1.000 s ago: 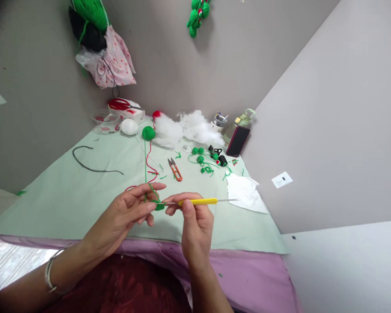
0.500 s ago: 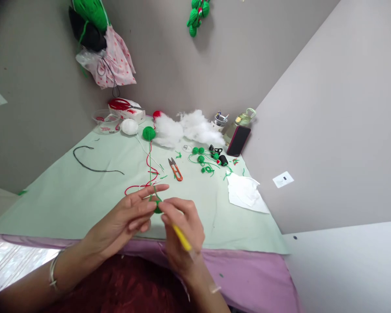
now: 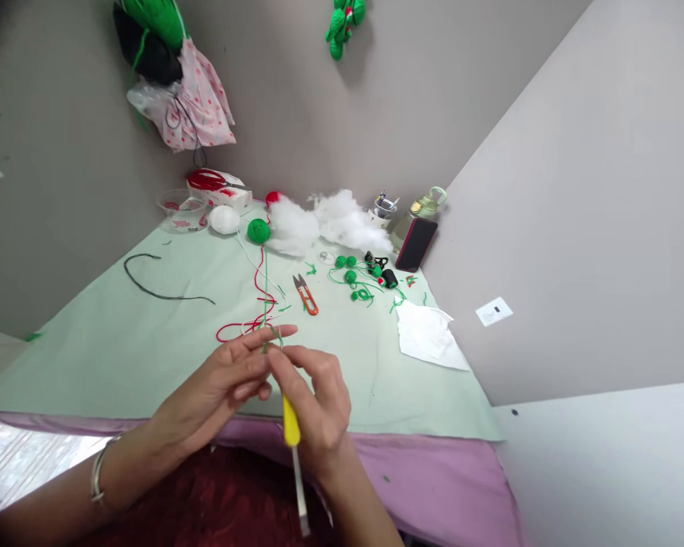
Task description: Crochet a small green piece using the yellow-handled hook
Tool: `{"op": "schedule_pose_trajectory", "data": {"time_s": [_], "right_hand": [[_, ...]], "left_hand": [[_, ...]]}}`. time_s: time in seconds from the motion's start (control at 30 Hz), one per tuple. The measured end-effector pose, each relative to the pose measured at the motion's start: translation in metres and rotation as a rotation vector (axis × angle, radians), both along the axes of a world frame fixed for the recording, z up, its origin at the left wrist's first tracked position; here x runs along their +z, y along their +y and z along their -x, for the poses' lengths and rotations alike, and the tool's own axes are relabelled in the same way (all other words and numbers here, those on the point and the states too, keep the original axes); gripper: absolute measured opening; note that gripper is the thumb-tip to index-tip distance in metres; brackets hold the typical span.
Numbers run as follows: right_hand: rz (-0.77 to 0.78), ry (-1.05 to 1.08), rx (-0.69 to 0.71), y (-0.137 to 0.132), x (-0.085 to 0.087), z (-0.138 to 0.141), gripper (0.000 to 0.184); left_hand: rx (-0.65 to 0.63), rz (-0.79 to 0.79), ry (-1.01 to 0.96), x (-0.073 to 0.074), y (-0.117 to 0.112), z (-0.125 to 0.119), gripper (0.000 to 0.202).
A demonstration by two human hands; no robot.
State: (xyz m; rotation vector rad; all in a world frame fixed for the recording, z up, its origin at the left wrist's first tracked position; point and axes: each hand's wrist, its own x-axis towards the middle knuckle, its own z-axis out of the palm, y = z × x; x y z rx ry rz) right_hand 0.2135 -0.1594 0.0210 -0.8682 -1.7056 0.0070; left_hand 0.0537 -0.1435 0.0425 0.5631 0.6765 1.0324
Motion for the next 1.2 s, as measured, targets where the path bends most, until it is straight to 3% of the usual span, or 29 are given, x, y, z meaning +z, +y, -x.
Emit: {"op": "schedule_pose_trajectory", "data": {"time_s": [0.1, 0.2, 0.3, 0.53, 0.7, 0.9, 1.03, 1.1, 1.2], "right_hand": [[0.176, 0.220, 0.061, 0.001, 0.004, -0.004, 0.029], [0.334, 0.463, 0.190, 0.005, 0.009, -0.002, 0.024], [0.440, 0.492, 0.291, 0.008, 0.009, 0.003, 0.019], [0.512, 0.624, 0.320, 0.011, 0.008, -0.001, 0.022], [0.449, 0.448, 0.207, 0.003, 0.012, -0.003, 0.025], [0.094, 0.023, 0.127, -0.002, 0.005, -0.001, 0.029], [-0.068, -0.171, -0.014, -0.001, -0.007, 0.000, 0.035], [-0.037, -0.145, -0.028, 0.000, -0.007, -0.001, 0.035], [0.163, 0.175, 0.074, 0.002, 0.001, -0.002, 0.027]], "left_hand": [[0.001, 0.065, -0.057, 0.000, 0.005, 0.005, 0.037], [0.052, -0.002, -0.026, -0.001, 0.006, 0.007, 0.035], [0.050, -0.096, 0.053, -0.003, 0.003, 0.005, 0.035], [0.055, -0.167, 0.135, -0.002, -0.001, 0.007, 0.031], [0.109, -0.207, 0.217, -0.001, -0.003, 0.008, 0.029], [0.166, -0.237, 0.268, 0.000, -0.004, 0.003, 0.039], [0.089, -0.154, 0.159, 0.000, -0.004, 0.002, 0.050], [0.000, -0.048, 0.065, 0.000, -0.002, 0.004, 0.049], [-0.050, 0.041, -0.023, 0.003, 0.002, 0.009, 0.039]]}}
